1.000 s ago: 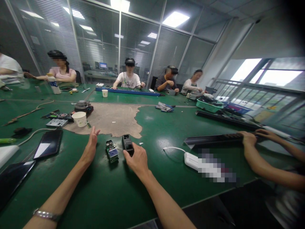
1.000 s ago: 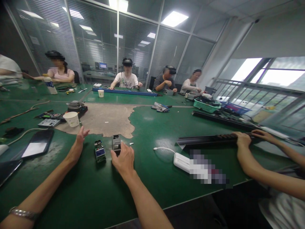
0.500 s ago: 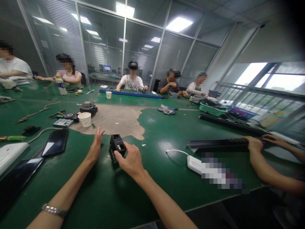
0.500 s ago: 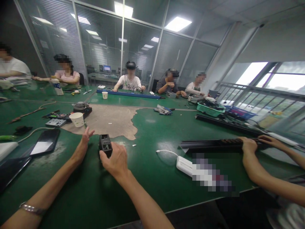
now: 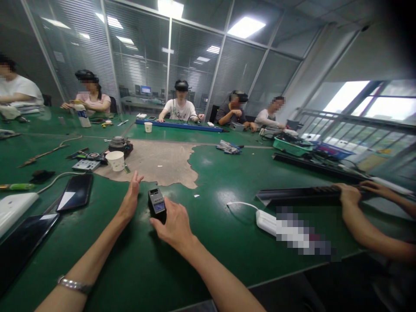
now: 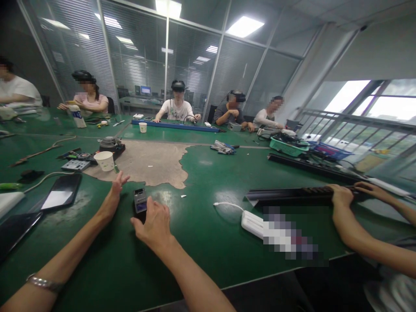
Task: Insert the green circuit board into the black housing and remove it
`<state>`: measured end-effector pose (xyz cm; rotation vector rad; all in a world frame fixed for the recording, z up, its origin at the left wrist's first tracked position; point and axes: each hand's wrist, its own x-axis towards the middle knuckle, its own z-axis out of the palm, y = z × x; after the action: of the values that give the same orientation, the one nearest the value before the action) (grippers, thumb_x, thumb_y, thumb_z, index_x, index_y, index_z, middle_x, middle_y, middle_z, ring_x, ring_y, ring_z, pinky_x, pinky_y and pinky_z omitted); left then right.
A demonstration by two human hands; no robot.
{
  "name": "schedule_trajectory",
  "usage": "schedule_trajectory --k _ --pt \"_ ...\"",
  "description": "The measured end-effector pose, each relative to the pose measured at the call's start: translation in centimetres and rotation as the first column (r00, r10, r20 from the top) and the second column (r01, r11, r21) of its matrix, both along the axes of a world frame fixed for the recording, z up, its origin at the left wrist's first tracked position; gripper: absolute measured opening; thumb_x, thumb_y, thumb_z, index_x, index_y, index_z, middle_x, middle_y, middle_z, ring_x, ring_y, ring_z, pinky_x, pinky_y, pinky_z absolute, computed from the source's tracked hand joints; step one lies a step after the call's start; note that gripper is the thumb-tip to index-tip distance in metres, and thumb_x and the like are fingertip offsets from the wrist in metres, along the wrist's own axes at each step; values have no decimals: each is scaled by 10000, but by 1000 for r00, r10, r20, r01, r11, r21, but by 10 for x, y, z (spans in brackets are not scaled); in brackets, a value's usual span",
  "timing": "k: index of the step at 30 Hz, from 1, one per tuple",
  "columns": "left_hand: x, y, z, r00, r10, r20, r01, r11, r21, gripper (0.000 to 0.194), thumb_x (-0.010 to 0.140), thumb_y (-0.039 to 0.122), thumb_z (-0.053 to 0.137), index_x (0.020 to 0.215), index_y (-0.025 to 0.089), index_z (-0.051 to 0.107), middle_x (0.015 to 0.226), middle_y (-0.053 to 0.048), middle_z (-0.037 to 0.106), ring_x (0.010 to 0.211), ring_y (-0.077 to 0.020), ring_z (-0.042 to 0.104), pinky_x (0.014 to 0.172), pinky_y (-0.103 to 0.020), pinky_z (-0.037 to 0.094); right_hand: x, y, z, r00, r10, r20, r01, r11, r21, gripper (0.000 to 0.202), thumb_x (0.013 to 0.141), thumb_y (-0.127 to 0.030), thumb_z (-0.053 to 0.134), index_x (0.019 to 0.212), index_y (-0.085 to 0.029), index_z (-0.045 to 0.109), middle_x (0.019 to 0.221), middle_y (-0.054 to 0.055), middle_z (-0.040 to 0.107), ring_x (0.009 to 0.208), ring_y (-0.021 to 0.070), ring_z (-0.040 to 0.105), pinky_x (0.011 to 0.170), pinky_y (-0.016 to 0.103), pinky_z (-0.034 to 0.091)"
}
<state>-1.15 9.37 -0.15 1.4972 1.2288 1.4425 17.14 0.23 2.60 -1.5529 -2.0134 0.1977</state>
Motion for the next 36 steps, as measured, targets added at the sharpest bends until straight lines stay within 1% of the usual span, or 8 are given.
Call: schedule_trajectory --k 2,5,12,20,26,29,33,36 --pt "0 -1 1 1000 -4 -1 4 1000 -3 731 965 703 201 1550 266 231 1509 -115 448 1447 -285 306 1182 -526 137 1 1 -6 999 -4 -40 5 1000 10 758 772 -530 700 1365 -125 455 1234 183 633 1155 318 590 999 444 421" --pt "1 -4 5 1000 3 -11 -3 1000 -13 740 962 707 192 1550 260 229 1511 -114 445 1445 -284 310 1181 -522 139 2 4 -11 994 -13 -110 16 999 27 782 782 -549 687 1384 -112 447 1274 191 613 1179 324 580 1016 440 425" --pt "1 -6 7 984 -72 -162 70 997 -19 759 972 691 162 1430 181 487 1439 -127 533 1419 -278 357 1191 -468 137 -1 7 -7 984 0 -179 4 1000 21 376 786 -456 709 1043 -192 633 1066 117 691 1022 300 645 954 434 466" --pt "0 -3 5 986 -43 -163 43 999 -2 739 972 692 186 1500 210 374 1470 -109 503 1438 -264 323 1192 -458 121 -3 5 11 956 48 -289 -22 996 92 332 843 -361 677 1139 -222 620 1124 66 695 1087 261 630 1084 473 347" --pt "-1 -2 3 993 -69 -91 66 997 -36 775 952 725 199 1516 214 342 1468 -132 502 1417 -285 367 1186 -473 134 18 17 30 948 -35 -316 67 994 89 305 881 -387 617 1136 -220 636 1078 61 712 1027 250 647 992 417 430" --pt "-1 -3 2 996 -71 -56 68 996 -58 777 948 732 199 1515 221 344 1449 -138 522 1408 -287 384 1185 -477 129 31 23 23 966 -140 -218 150 988 30 293 868 -404 622 1090 -218 663 1102 85 706 1105 282 623 1030 474 393" --pt "-1 -3 3 998 -35 -49 32 998 -61 761 957 719 201 1516 222 341 1428 -129 547 1413 -279 378 1189 -470 110 41 21 4 963 -245 -111 245 969 -19 433 858 -456 628 1207 -199 623 1250 153 646 1290 338 498 1106 629 225" --pt "-1 -3 4 999 -42 -9 41 996 -80 766 959 717 200 1532 220 302 1436 -137 537 1392 -281 412 1181 -470 154 42 19 -5 958 -274 -87 271 962 -44 473 869 -478 609 1248 -196 601 1297 172 616 1341 346 443 1112 671 161"
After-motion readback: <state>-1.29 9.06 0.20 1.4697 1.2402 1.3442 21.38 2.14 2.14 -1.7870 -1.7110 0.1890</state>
